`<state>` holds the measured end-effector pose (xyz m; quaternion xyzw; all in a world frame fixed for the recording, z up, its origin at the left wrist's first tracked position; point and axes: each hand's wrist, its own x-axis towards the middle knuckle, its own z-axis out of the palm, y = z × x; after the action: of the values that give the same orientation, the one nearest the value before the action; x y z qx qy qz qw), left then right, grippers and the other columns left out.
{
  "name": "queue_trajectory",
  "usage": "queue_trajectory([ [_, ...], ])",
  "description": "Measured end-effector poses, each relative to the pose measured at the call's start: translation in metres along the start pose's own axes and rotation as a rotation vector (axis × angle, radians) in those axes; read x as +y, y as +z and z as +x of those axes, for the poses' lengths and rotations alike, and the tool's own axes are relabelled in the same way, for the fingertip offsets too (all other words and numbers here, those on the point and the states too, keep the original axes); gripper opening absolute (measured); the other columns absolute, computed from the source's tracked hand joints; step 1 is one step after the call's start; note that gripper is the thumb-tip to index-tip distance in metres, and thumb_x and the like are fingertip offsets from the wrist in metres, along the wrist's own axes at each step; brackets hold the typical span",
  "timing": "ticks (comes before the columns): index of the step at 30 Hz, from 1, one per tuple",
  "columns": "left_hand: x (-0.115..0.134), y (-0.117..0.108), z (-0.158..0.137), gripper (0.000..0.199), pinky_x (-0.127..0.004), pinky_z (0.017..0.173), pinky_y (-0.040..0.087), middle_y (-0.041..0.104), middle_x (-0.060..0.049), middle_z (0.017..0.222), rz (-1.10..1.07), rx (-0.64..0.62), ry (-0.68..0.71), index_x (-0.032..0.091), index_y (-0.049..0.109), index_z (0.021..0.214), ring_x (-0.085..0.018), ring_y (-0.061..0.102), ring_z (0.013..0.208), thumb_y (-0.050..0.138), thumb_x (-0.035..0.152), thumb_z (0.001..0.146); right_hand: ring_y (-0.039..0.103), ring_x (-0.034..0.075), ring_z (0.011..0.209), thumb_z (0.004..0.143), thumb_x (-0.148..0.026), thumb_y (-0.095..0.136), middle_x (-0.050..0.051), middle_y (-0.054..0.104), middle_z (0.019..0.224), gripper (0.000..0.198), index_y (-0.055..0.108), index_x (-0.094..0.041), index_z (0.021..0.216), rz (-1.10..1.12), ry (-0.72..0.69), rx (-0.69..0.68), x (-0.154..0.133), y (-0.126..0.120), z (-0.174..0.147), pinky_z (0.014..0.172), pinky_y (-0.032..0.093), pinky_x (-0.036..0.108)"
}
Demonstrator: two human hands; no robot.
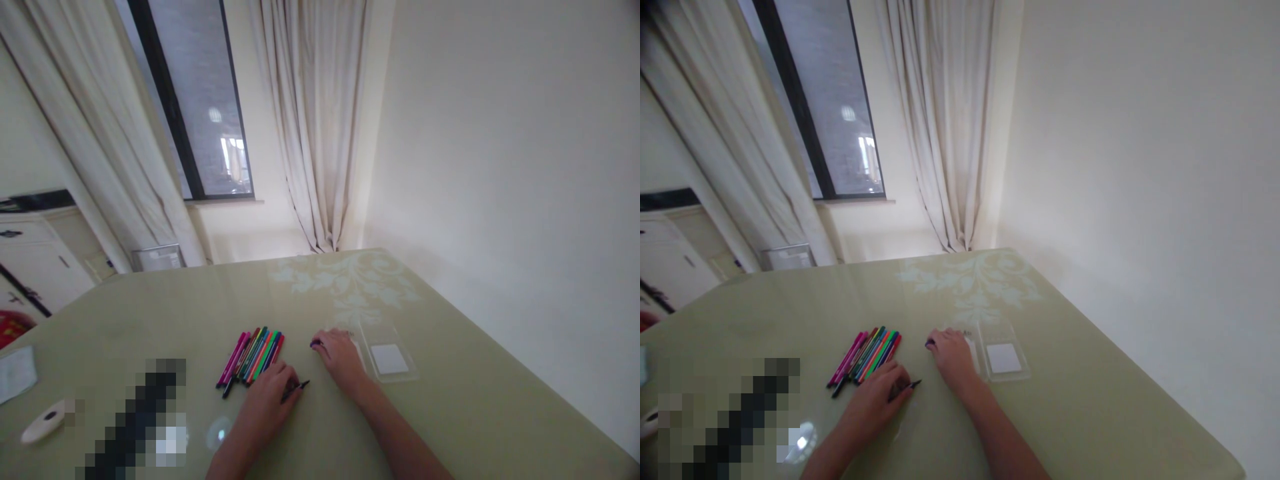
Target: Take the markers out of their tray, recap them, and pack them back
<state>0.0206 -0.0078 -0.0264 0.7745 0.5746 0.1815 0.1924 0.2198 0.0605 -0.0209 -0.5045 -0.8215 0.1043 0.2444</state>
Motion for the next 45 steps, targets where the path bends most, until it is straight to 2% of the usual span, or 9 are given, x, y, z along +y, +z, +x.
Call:
queue_trajectory([
  [4,-0.002,-0.001,0.001,0.013,-0.029,0.078,0.049,0.069,-0.003,0.096,-0.092,-0.031,-0.013,0.023,0.068,0.093,-0.02,0.065,0.088,0.061,0.034,0.091,0.062,0.024,0.105,0.098,-0.027,0.062,0.006,0.073,0.102,0.015,0.075,-0.024,0.093,-0.167,0.013,-0.033,0.002,0.003,0.002,0.092,0.045,0.036],
  [8,-0.018,-0.004,0.006,0.024,-0.04,0.096,0.048,0.069,-0.009,0.11,0.092,0.277,-0.144,0.021,0.069,0.105,-0.027,0.064,0.106,0.05,0.034,0.097,0.061,0.024,0.105,0.098,-0.025,0.062,0.005,0.072,0.105,0.014,0.076,-0.024,0.097,-0.163,0.03,0.016,0.007,0.001,-0.002,0.093,0.045,0.036],
  [11,-0.027,-0.004,0.007,0.022,-0.044,0.098,0.048,0.068,-0.011,0.108,0.252,0.364,-0.191,0.02,0.07,0.1,-0.03,0.063,0.109,0.052,0.032,0.095,0.061,0.024,0.106,0.099,-0.022,0.06,0.005,0.072,0.107,0.016,0.076,-0.025,0.101,-0.097,0.023,0.047,0.005,-0.001,-0.006,0.095,0.045,0.037],
  [18,-0.024,-0.001,0.007,0.025,-0.044,0.093,0.05,0.069,-0.009,0.106,0.151,0.32,-0.033,0.022,0.068,0.093,-0.028,0.064,0.104,0.046,0.033,0.1,0.06,0.023,0.115,0.099,-0.02,0.059,0.006,0.069,0.126,0.035,0.064,-0.025,0.134,-0.001,-0.104,0.025,-0.005,0.001,-0.011,0.1,0.045,0.035],
  [23,-0.013,0.0,0.011,0.029,-0.043,0.095,0.05,0.074,-0.009,0.109,-0.048,0.259,0.035,0.023,0.067,0.112,-0.026,0.067,0.104,0.043,0.036,0.102,0.065,0.02,0.097,0.101,-0.026,0.059,0.004,0.074,0.1,0.019,0.073,-0.026,0.114,-0.014,-0.257,-0.043,-0.007,0.003,-0.012,0.087,0.048,0.03],
  [27,-0.004,-0.003,0.012,0.033,-0.037,0.095,0.051,0.076,-0.006,0.11,-0.086,0.173,0.026,0.024,0.07,0.107,-0.023,0.068,0.101,0.04,0.036,0.102,0.065,0.02,0.098,0.102,-0.025,0.057,0.004,0.075,0.102,0.021,0.073,-0.027,0.115,-0.016,-0.358,-0.046,0.004,-0.008,-0.011,0.092,0.047,0.031],
  [32,-0.02,-0.019,0.007,0.037,-0.04,0.094,0.052,0.076,-0.005,0.114,-0.117,0.22,-0.115,0.027,0.068,0.111,-0.025,0.07,0.104,0.034,0.04,0.104,0.065,0.022,0.101,0.1,-0.019,0.05,0.008,0.075,0.106,0.029,0.075,-0.025,0.113,0.052,-0.119,0.157,0.04,-0.037,-0.009,0.093,0.05,0.034],
  [35,-0.027,-0.026,0.004,0.035,-0.04,0.089,0.051,0.076,-0.006,0.105,-0.068,0.192,-0.08,0.026,0.07,0.104,-0.025,0.07,0.098,0.039,0.042,0.102,0.064,0.022,0.101,0.101,-0.024,0.051,0.007,0.074,0.104,0.028,0.076,-0.025,0.112,0.086,0.01,0.25,0.047,-0.041,-0.008,0.093,0.05,0.035],
  [45,-0.003,-0.024,-0.004,0.024,-0.03,0.077,0.047,0.07,-0.004,0.097,-0.102,-0.072,-0.043,0.024,0.075,0.098,-0.02,0.065,0.085,0.062,0.042,0.089,0.062,0.023,0.101,0.097,-0.024,0.062,0.005,0.072,0.099,0.01,0.072,-0.022,0.096,-0.085,0.006,-0.045,0.005,-0.005,-0.011,0.091,0.044,0.034],
])
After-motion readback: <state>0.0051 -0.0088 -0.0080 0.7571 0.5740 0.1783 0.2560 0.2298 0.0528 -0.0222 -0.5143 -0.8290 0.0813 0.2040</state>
